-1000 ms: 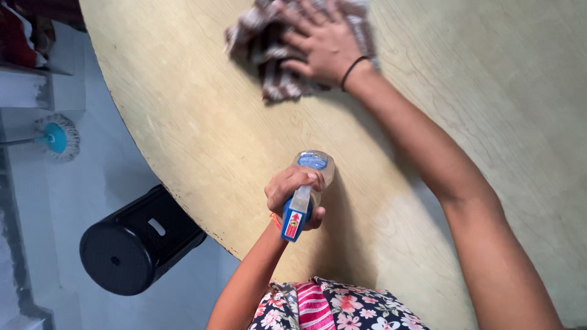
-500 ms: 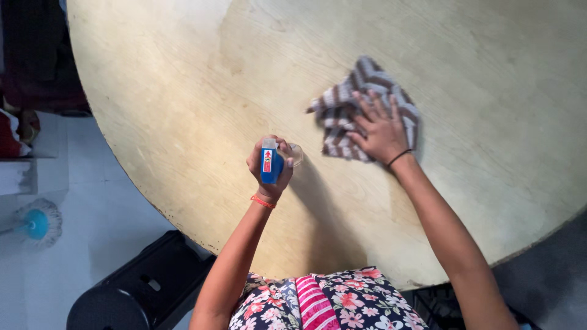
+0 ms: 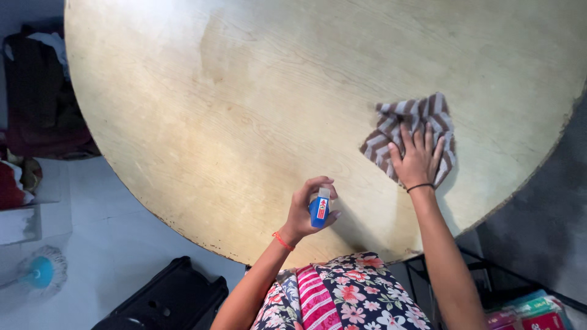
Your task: The person cleans a round wooden table by spraying a cleaning solution from a blue bottle and wiping the surface with a striped cloth. The person moves around the table to cover different areas, repeatedly applying the spray and wiping until the entire surface is treated.
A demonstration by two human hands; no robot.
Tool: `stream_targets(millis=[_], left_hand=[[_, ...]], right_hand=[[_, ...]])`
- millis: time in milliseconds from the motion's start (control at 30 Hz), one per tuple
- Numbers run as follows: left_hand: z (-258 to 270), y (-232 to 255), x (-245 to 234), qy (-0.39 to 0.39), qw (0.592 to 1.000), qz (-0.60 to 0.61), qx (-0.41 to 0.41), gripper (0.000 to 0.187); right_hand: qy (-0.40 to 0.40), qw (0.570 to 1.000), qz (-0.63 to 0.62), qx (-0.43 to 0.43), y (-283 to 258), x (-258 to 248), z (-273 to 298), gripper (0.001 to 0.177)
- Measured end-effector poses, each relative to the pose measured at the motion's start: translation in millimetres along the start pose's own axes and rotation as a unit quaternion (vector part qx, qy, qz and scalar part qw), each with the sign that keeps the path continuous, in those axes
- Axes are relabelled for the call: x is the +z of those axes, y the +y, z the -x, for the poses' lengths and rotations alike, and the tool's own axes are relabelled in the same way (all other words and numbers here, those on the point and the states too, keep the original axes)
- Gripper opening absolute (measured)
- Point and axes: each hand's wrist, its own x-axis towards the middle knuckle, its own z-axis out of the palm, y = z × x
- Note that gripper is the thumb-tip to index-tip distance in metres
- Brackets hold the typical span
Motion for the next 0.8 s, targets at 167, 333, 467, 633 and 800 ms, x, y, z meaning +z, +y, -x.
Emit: stream_targets(millis=[167,333,467,633,800], left_hand=[[3.1,26.3,4.6,0.003,0.988,0.01,-0.154,0.042],[-5.3,35.4,0.2,-0.049,0.96,-0.135,-0.24,0.039],[-5.3,33.7,0.3,-0.105,0.898,-0.246,-0.349,0.047],[-1.4,28.2,2.8,-0.113,0.883,-0.316,-0.329,0.048],[0.5,29.0,-9.8,-0.091,0.897,-0.234,-0.364,0.04]], right_hand=[[0.054,0.992,0.026,0.107,-9.9,-4.2,-3.0,0.062],[0.065,0.992,0.01,0.112,-17.0,-1.4,9.9,0.062],[0.059,0.991,-0.002,0.119,-14.9,-3.6,7.1,0.062],[0.049,0.99,-0.006,0.132,-15.8,-1.7,5.4,0.061],[0.056,0.988,0.008,0.141,-15.2,3.0,0.7,0.062]])
